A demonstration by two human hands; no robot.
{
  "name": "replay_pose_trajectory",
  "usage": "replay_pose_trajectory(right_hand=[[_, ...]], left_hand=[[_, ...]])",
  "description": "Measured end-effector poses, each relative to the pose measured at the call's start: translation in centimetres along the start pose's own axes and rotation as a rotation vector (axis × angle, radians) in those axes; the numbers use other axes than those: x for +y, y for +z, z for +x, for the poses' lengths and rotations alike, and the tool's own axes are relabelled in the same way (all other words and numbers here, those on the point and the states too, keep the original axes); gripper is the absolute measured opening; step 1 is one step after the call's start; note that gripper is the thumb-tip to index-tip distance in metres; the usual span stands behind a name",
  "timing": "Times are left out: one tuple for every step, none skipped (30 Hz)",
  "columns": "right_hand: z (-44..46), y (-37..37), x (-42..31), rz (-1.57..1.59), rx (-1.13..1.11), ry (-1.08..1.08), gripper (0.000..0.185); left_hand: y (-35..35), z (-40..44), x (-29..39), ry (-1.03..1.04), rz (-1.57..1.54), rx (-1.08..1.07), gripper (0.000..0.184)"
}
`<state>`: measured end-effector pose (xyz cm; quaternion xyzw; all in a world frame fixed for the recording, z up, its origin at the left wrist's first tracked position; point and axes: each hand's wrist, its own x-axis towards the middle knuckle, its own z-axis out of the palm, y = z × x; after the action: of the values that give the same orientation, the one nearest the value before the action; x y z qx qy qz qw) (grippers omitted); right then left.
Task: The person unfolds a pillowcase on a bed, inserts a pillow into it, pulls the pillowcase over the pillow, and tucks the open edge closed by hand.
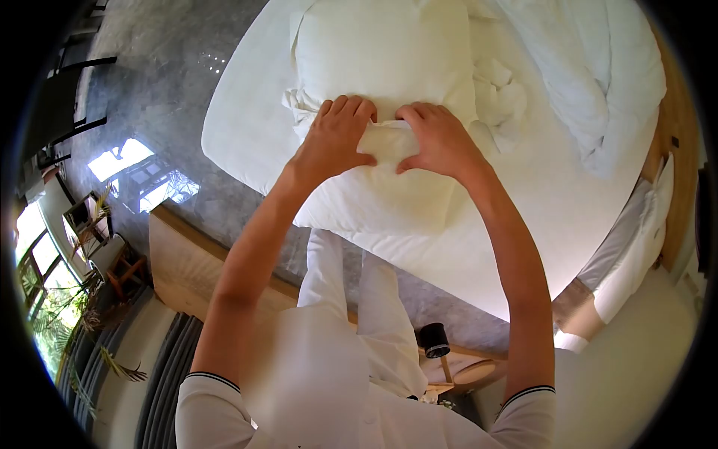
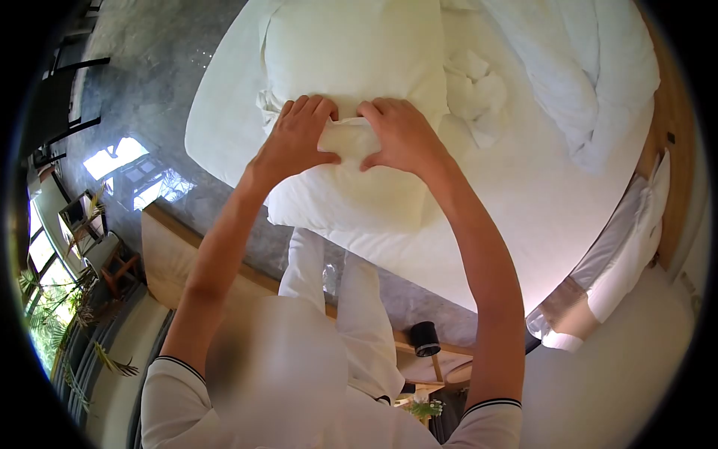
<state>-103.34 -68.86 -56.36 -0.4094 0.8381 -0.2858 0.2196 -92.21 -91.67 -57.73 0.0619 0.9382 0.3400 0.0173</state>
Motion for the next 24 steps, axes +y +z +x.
replay_pose_trajectory(right_hand=[[-0.1, 0.8, 0.6, -0.105, -0.042, -0.004, 0.045], [-0.2, 1.7, 1.1, -0.212, -0.087, -0.006, 0.054], [-0.6, 2.8, 1.6, -0.211, -0.092, 0.000, 0.054], [-0.4, 4.0, 1.9, -0.231, 0.002, 0.009, 0.051], [-0.1, 5.0, 2.2, -0.252, 0.102, 0.015, 0.049], [-0.1, 5.5, 1.7, -0.279, 0.125, 0.062, 0.038], [-0.3, 6.4, 1.9, -0.276, 0.126, 0.062, 0.038], [-0.6, 7.3, 2.1, -0.266, 0.183, 0.068, 0.031], [-0.7, 7.9, 2.0, -0.256, 0.241, 0.074, 0.024], [-0.9, 8.5, 1.7, -0.241, 0.296, 0.082, 0.020], [-1.1, 8.8, 1.5, -0.241, 0.298, 0.082, 0.020], [-1.0, 8.4, 0.7, -0.193, 0.360, 0.077, 0.021], [-0.6, 8.1, 0.0, -0.145, 0.423, 0.068, 0.022], [-0.2, 7.7, -0.5, -0.146, 0.428, 0.065, 0.022], [0.6, 6.3, -2.0, -0.138, 0.551, 0.118, 0.023], [1.1, 5.7, -2.9, -0.130, 0.673, 0.172, 0.024], [1.6, 5.9, -2.9, -0.131, 0.673, 0.171, 0.024], [2.5, 6.1, -2.6, -0.085, 0.721, 0.229, 0.025], [3.2, 6.3, -2.4, -0.036, 0.765, 0.289, 0.027], [3.7, 6.9, -2.0, -0.034, 0.761, 0.291, 0.027], [4.1, 8.0, -1.2, -0.007, 0.755, 0.350, 0.025], [4.3, 9.0, -0.5, 0.020, 0.750, 0.406, 0.023], [4.2, 9.8, 0.1, 0.022, 0.752, 0.404, 0.023], [4.3, 10.2, 0.3, 0.037, 0.776, 0.437, 0.021]], left_hand=[[0.5, 0.2, -0.3, 0.000, -0.003, -0.001, 0.066], [1.2, 0.6, -0.5, 0.010, 0.065, -0.033, 0.059], [2.1, 0.7, -0.6, 0.018, 0.131, -0.067, 0.051], [3.3, 0.5, -0.9, 0.018, 0.131, -0.068, 0.051], [4.7, 0.4, -1.2, 0.026, 0.232, -0.015, 0.040], [5.7, 0.2, -1.6, 0.032, 0.332, 0.035, 0.030], [6.1, -0.1, -2.0, 0.032, 0.333, 0.033, 0.030], [6.4, -0.4, -2.5, 0.048, 0.258, 0.079, 0.026], [6.5, -0.6, -2.8, 0.064, 0.181, 0.124, 0.023], [6.7, -0.6, -2.9, 0.066, 0.180, 0.125, 0.023], [6.8, -0.7, -3.1, 0.094, 0.130, 0.193, 0.021], [6.1, -0.5, -2.8, 0.121, 0.081, 0.260, 0.019], [5.5, -0.3, -2.4, 0.125, 0.087, 0.264, 0.019], [5.0, -0.1, -2.0, 0.083, 0.090, 0.381, 0.020], [4.4, 0.4, -1.3, 0.039, 0.089, 0.493, 0.020], [4.1, 0.9, -0.9, 0.038, 0.087, 0.492, 0.020], [3.9, 1.7, -0.6, -0.035, 0.095, 0.587, 0.020], [4.0, 2.3, -0.6, -0.110, 0.103, 0.683, 0.021], [4.4, 2.7, -0.6, -0.112, 0.104, 0.683, 0.021], [5.0, 2.8, -0.8, -0.174, 0.102, 0.665, 0.021], [5.7, 2.7, -1.3, -0.234, 0.101, 0.648, 0.021], [6.4, 2.7, -1.7, -0.223, 0.089, 0.632, 0.021], [7.2, 2.4, -2.0, -0.222, 0.091, 0.633, 0.021], [7.3, 2.2, -1.6, -0.161, 0.049, 0.638, 0.020]])
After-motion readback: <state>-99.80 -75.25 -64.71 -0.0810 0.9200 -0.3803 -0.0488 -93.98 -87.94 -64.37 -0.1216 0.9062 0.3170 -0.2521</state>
